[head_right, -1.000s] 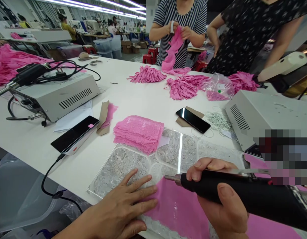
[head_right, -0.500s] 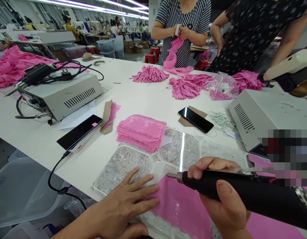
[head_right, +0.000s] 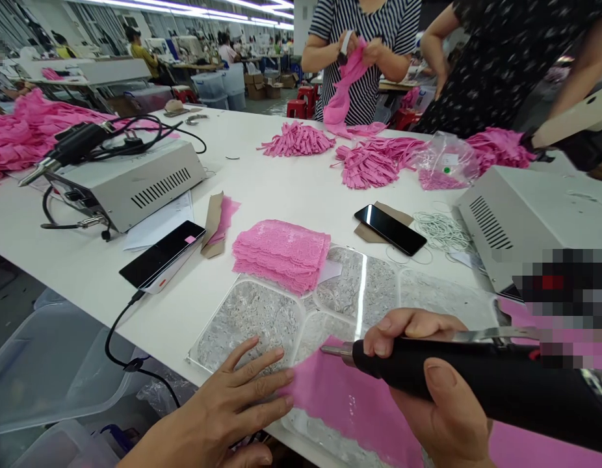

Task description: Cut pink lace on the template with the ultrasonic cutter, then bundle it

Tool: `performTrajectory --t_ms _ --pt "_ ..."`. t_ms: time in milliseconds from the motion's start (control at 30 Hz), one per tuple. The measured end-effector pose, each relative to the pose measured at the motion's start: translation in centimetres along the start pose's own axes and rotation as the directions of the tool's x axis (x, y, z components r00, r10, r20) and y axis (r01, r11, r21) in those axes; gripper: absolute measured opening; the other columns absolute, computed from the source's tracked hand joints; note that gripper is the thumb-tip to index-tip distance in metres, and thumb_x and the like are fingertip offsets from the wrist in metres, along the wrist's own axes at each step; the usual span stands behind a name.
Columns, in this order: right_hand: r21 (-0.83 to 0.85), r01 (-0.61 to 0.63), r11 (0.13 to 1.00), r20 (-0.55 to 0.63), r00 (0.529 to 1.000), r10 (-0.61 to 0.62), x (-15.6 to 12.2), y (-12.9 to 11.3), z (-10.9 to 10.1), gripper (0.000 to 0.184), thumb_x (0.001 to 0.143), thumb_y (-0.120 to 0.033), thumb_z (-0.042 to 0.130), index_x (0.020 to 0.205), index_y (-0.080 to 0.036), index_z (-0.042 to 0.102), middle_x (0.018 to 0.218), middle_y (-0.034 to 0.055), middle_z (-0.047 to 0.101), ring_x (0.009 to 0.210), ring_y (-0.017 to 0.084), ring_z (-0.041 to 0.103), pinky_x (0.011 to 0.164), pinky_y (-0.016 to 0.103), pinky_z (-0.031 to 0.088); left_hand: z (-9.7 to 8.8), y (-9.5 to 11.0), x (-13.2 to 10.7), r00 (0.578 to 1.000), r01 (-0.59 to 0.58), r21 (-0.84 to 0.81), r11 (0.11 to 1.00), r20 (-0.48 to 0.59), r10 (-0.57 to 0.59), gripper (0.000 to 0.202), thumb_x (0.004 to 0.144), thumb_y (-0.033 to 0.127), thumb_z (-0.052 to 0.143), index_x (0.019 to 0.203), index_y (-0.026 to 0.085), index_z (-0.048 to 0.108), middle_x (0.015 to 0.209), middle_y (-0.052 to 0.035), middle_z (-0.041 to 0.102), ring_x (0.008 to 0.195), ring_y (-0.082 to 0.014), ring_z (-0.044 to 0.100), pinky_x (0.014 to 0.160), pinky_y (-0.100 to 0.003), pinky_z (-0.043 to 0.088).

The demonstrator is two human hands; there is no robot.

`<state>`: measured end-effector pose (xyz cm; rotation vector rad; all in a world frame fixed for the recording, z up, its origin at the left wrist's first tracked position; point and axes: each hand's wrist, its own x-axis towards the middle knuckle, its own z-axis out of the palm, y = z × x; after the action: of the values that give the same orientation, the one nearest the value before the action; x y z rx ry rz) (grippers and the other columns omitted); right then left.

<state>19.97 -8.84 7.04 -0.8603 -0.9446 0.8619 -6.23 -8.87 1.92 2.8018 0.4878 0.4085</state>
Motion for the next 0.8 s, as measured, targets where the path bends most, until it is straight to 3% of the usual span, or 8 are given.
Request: performTrajectory --t_ms 133,267,400,633,800 --pt "-0.019 -0.039 0.999 -0.040 0.998 0.038 -0.2 -0.3 0.4 0.024 0.067 -0.040 0.077 0.067 -0.024 0.060 0.062 -0.0010 0.050 0.049 0.015 0.048 0.045 0.034 0.049 0.0 0.1 0.0 1.000 0.020 -0.028 0.999 0.007 -0.020 0.043 0.094 0.039 0.054 0.131 0.017 0.052 0.139 -0.0080 0.056 0.145 -0.0257 0.027 0.121 -0.051 0.007" --pt "0.028 -0.070 0.997 -0.081 0.994 0.072 -1.2 0.2 0.0 0.020 0.070 -0.041 0.072 0.076 -0.025 0.062 0.072 0.0012 0.052 0.054 0.016 0.048 0.048 0.036 0.050 0.0 0.2 -0.2 1.000 0.017 -0.030 0.999 0.013 -0.017 0.042 0.094 0.040 0.053 0.131 0.018 0.053 0.141 -0.0078 0.054 0.145 -0.0250 0.026 0.122 -0.049 0.008" --pt "0.069 -0.073 0.995 -0.002 0.997 0.073 -1.8 0.7 -0.3 0.016 0.076 -0.039 0.064 0.082 -0.024 0.062 0.074 0.0027 0.053 0.055 0.017 0.050 0.049 0.037 0.052 0.0 0.3 -0.6 1.000 0.012 -0.020 1.000 0.003 -0.012 0.041 0.094 0.038 0.053 0.130 0.017 0.054 0.142 -0.0079 0.053 0.146 -0.0257 0.025 0.122 -0.049 0.008" --pt "-0.013 -0.051 0.999 0.035 0.998 0.052 -0.9 -0.2 1.3 0.025 0.071 -0.043 0.074 0.069 -0.022 0.061 0.063 0.0015 0.052 0.049 0.016 0.050 0.043 0.034 0.050 0.2 0.4 -0.8 0.999 0.015 -0.025 1.000 -0.034 -0.016 0.039 0.094 0.038 0.054 0.128 0.019 0.055 0.141 -0.0052 0.054 0.145 -0.0242 0.027 0.122 -0.046 0.007" --pt "-0.011 -0.048 0.999 0.052 0.997 0.048 -0.9 -0.3 1.3 0.025 0.071 -0.042 0.074 0.068 -0.022 0.060 0.063 0.0016 0.053 0.048 0.016 0.050 0.043 0.034 0.050 0.1 0.4 -0.7 0.998 0.017 -0.024 1.000 -0.056 -0.018 0.036 0.095 0.038 0.051 0.126 0.019 0.056 0.139 -0.0033 0.056 0.144 -0.0229 0.030 0.122 -0.043 0.007"
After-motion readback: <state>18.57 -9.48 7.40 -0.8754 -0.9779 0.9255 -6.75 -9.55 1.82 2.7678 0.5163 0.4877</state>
